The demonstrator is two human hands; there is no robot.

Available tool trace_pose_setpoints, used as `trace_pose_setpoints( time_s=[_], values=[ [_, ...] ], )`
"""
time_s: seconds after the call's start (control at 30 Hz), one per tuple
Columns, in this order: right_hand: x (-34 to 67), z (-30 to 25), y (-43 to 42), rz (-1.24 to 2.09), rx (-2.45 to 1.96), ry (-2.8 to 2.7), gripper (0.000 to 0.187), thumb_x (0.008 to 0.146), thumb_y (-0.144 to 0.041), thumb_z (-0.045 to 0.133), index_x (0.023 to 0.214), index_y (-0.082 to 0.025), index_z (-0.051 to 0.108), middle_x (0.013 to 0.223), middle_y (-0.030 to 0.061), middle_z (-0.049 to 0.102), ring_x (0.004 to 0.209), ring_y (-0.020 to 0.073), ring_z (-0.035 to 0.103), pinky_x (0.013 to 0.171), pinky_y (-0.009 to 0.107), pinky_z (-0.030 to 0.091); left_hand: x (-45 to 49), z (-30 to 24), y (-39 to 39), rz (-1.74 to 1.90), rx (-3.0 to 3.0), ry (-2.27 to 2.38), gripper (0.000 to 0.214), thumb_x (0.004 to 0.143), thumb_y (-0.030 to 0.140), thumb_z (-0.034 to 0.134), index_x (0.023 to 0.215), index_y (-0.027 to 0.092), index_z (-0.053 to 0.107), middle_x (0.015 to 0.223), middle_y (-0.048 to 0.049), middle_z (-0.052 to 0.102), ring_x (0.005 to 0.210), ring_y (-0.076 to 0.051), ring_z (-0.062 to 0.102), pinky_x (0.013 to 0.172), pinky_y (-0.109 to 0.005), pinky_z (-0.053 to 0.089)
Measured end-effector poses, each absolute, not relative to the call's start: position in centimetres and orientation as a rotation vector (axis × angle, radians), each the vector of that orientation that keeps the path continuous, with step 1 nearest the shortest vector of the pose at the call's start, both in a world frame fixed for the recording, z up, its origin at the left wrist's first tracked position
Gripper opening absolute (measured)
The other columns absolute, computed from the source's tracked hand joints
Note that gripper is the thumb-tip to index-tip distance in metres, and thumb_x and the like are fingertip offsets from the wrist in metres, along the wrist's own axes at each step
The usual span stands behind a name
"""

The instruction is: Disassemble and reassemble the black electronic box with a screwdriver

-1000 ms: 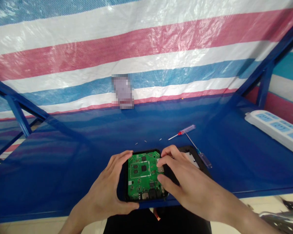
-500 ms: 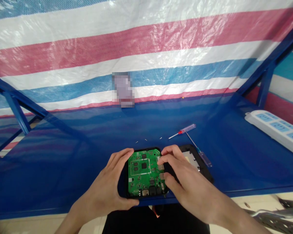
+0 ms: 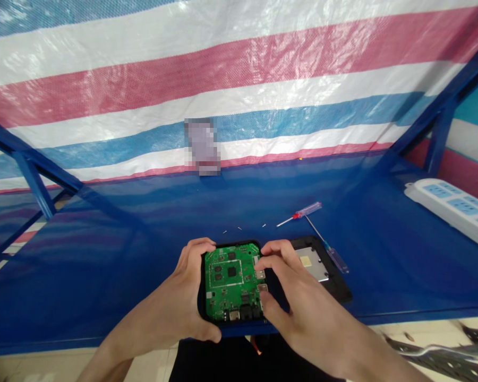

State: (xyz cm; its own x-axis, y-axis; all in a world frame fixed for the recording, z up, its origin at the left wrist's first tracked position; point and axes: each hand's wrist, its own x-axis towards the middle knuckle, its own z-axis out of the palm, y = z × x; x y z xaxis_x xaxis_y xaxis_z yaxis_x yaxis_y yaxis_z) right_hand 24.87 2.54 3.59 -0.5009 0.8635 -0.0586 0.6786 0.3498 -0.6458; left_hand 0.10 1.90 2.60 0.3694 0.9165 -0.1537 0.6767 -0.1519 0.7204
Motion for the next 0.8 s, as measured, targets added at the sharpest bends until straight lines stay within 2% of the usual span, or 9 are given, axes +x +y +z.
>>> trace_pose_setpoints(
  time_s=[0.27,0.53,0.63,0.8],
  values=[
    [23.9,3.3,2.7,0.791,-1.405,-2.26,0.015,0.097,-0.031,0.041,0.101,-0.025,0.054,0.122,0.009,0.047,0.11,0.0211,0.063,0.094,0.038,0.055,0.2,2.7,1.8,0.452,1.827,1.376,0.104,0.045,0.027,0.088,0.132,0.02,0.031,0.141,-0.0143,0.028,0.132,-0.038,0.036,0.106,-0.051,0.044],
    [23.5,3.3,2.8,0.768,-1.425,-2.179,0.014,0.097,-0.033,0.045,0.098,-0.025,0.055,0.118,0.0092,0.051,0.103,0.0223,0.066,0.09,0.04,0.057,0.4,3.5,1.8,0.427,1.821,1.402,0.101,0.049,0.028,0.088,0.131,0.021,0.028,0.14,-0.0163,0.026,0.133,-0.039,0.036,0.105,-0.051,0.044],
    [23.5,3.2,2.8,0.745,-1.424,-2.159,0.017,0.097,-0.034,0.046,0.109,-0.026,0.053,0.119,0.0089,0.052,0.102,0.0217,0.067,0.09,0.04,0.057,0.5,3.6,1.9,0.436,1.827,1.399,0.1,0.05,0.026,0.087,0.13,0.022,0.028,0.141,-0.0161,0.026,0.132,-0.039,0.038,0.107,-0.052,0.042],
    [23.3,2.8,3.1,0.64,-1.406,-2.207,0.039,0.098,-0.033,0.044,0.136,-0.027,0.046,0.119,0.0083,0.049,0.108,0.0212,0.063,0.098,0.039,0.054,0.5,3.8,2.0,0.411,1.82,1.406,0.101,0.051,0.024,0.087,0.13,0.018,0.025,0.142,-0.018,0.024,0.127,-0.035,0.044,0.105,-0.046,0.046]
  ],
)
